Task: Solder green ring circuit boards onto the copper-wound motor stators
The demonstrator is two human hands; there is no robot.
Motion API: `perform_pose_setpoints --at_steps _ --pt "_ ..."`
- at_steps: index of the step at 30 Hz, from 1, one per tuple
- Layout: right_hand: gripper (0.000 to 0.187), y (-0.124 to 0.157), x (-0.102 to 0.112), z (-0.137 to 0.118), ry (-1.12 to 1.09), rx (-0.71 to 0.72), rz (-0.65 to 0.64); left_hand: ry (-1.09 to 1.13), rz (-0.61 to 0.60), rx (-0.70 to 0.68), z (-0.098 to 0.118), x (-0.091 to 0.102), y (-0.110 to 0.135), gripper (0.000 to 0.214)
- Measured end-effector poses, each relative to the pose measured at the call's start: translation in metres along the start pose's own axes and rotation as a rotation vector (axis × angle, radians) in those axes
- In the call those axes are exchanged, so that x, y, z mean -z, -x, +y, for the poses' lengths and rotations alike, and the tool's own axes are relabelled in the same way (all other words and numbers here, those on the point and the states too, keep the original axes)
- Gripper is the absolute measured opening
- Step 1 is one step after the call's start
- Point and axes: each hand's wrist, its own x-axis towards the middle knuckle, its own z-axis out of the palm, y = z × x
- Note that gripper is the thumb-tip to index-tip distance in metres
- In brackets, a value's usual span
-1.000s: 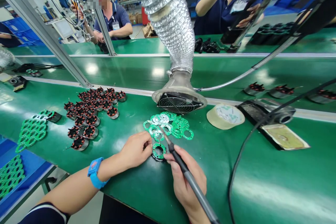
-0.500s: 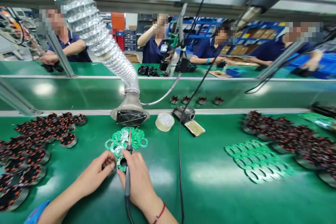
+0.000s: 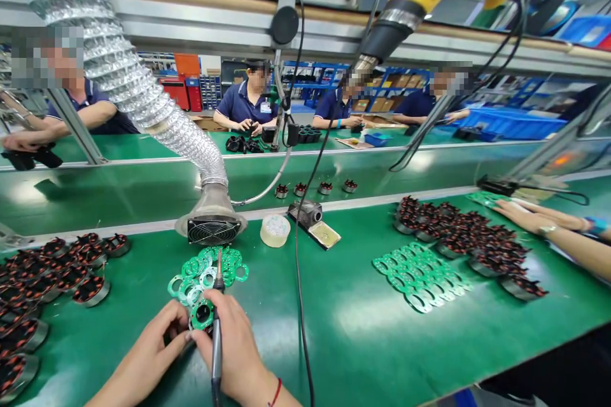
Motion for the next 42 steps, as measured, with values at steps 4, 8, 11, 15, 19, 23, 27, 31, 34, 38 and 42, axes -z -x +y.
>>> perform_pose_setpoints --at_steps 4,8,11,15,19,23,27,31,34,38,42 --pt "0.056 0.000 -0.001 -0.002 0.029 0.035 0.057 0.031 0.023 -0.007 0.000 0.006 -0.001 0.024" --pt "0.061 0.001 -0.003 -0.005 0.105 0.038 -0.001 0.024 0.067 -0.002 0.000 0.009 -0.002 0.024" --pt "0.064 0.002 -0.006 -0.008 0.159 0.020 -0.098 -0.006 0.094 -0.013 0.001 0.010 -0.002 0.022" --pt "0.062 0.002 -0.006 -0.009 0.158 0.038 -0.139 -0.031 0.122 -0.039 0.001 0.008 -0.001 0.018" --pt "0.065 -0.002 -0.004 -0.013 0.143 0.202 -0.109 0.001 0.112 -0.026 0.000 0.005 0.000 0.018" --pt "0.065 -0.006 0.000 -0.023 0.108 0.380 -0.128 0.063 0.152 0.014 -0.002 0.003 -0.002 0.020" --pt "0.060 -0.007 0.002 -0.030 0.150 0.377 -0.137 0.081 0.174 0.003 -0.003 0.002 -0.003 0.023" --pt "0.054 -0.007 0.002 -0.028 0.216 0.320 -0.133 0.064 0.146 0.000 0.000 0.003 -0.003 0.023" --pt "0.055 -0.006 0.002 -0.024 0.243 0.320 -0.090 0.070 0.087 0.000 0.002 0.006 -0.004 0.017" --pt "0.043 -0.004 0.002 -0.019 0.218 0.273 -0.034 0.029 0.044 0.046 0.007 0.009 -0.004 0.013" --pt "0.035 -0.003 0.001 -0.012 0.134 0.206 -0.036 0.067 0.057 0.082 0.007 0.008 -0.005 0.007"
